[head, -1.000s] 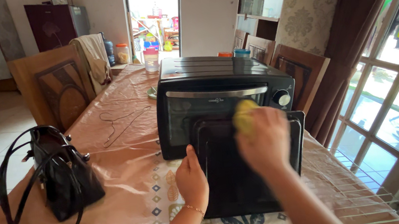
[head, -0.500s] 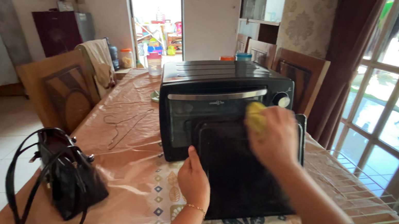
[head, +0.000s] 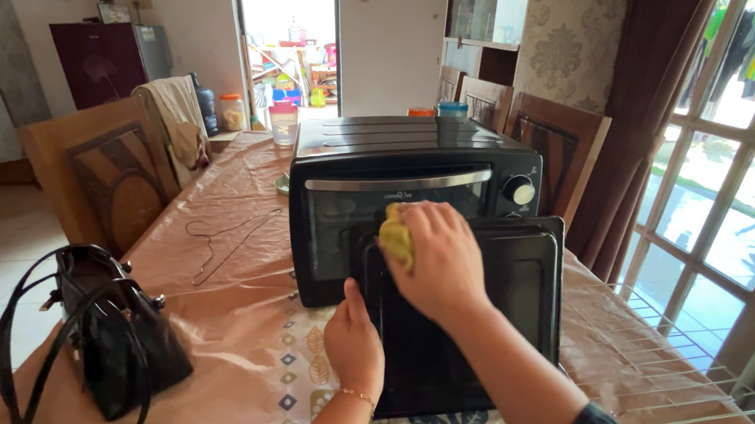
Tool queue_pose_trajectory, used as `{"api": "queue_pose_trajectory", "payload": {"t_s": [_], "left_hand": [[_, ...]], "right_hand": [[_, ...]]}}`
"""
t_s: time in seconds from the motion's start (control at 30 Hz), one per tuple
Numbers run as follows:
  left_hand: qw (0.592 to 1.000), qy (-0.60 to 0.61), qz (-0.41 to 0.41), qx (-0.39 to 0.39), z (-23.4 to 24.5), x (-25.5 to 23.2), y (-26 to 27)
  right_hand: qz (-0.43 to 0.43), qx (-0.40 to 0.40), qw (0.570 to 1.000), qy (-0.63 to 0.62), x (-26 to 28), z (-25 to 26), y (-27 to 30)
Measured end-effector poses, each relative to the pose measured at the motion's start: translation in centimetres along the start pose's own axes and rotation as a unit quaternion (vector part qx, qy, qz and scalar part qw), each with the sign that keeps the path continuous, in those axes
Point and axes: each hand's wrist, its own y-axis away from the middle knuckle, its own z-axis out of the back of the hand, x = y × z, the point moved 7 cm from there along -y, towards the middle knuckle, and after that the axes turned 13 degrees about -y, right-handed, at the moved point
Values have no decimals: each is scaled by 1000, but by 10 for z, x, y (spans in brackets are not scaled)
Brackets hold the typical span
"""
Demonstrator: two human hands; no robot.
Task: The person wipes a black baking tray and the exterior of a countertop toaster oven using a yellow cloth. They clean the tray surface, then the oven door and front panel, and finally the oven's interior glass and walls.
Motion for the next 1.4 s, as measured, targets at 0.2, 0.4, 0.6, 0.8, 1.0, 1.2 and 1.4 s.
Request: {"api": "queue_pose_trajectory", "payload": {"t_s": [0.2, 0.4, 0.6, 0.8, 1.0, 1.2, 1.4], "left_hand": [[997, 19, 59, 51, -4, 7, 3], [1000, 27, 0, 10, 0, 2, 0], [987, 134, 46, 81, -9, 23, 1], [977, 120, -174, -15, 48, -37, -37], [932, 61, -356, -6, 54, -138, -42], [962, 76, -202, 170, 11, -140, -43], [973, 123, -153, 123, 9, -115, -49]], "right_hand": [[-161, -41, 985, 44, -88, 42, 34], [-404, -176, 896, -51, -173, 85, 112], [-448, -276, 802, -282, -170, 88, 96], [-343, -174, 874, -297, -125, 103, -32], [-301, 1, 914, -270, -65, 63, -79], [-180, 42, 974, -131, -32, 35, -82], [-55, 5, 995, -87, 4, 24, -68]]}}
